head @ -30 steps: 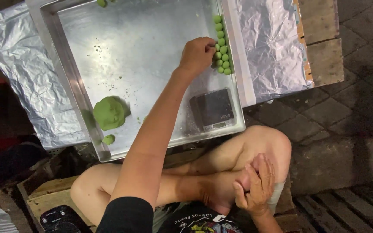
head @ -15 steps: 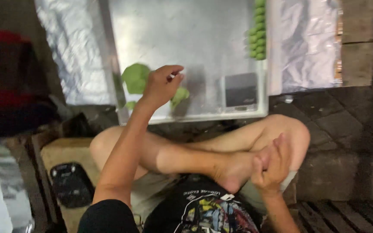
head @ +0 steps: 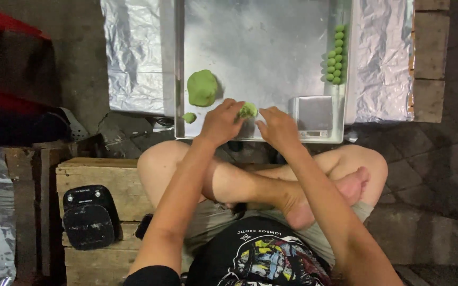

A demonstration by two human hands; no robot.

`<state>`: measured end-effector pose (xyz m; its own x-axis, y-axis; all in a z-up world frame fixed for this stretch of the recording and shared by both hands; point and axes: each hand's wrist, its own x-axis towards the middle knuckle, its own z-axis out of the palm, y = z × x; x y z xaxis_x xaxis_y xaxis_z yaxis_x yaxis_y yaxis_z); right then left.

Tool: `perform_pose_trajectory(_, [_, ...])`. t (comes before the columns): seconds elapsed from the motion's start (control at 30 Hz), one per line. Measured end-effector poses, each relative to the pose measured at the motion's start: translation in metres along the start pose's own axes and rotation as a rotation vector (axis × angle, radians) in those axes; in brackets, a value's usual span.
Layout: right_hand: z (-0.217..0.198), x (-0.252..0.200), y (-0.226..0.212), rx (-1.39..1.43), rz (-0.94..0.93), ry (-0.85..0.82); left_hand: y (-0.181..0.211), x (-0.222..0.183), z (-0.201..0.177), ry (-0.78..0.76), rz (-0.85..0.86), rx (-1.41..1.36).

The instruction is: The person is shaping small balls of green dough by hand and arranging them on a metal tray.

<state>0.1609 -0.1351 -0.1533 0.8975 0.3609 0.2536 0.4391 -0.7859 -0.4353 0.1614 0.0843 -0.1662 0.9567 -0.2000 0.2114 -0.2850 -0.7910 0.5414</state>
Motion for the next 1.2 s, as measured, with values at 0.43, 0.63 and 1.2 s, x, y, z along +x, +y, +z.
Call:
perform_pose_trajectory(0.43, [0.044,0.024,-0.002,-0.151,-0.092,-0.083,-0.025,0.006,0.02,-0.35,-0.053,0.014])
perform_pose_trajectory(0.63, [0.055,0.026,0.007,-0.151,-0.11,-0.093,-0.022,0.013,0.011,-0.422,-0.089,-0.018])
perform_pose_trajectory(1.2, [0.09,0.028,0.029,-0.105,-0.101,0.032,-0.016,0.015,0.008,-0.433,-0.088,0.036])
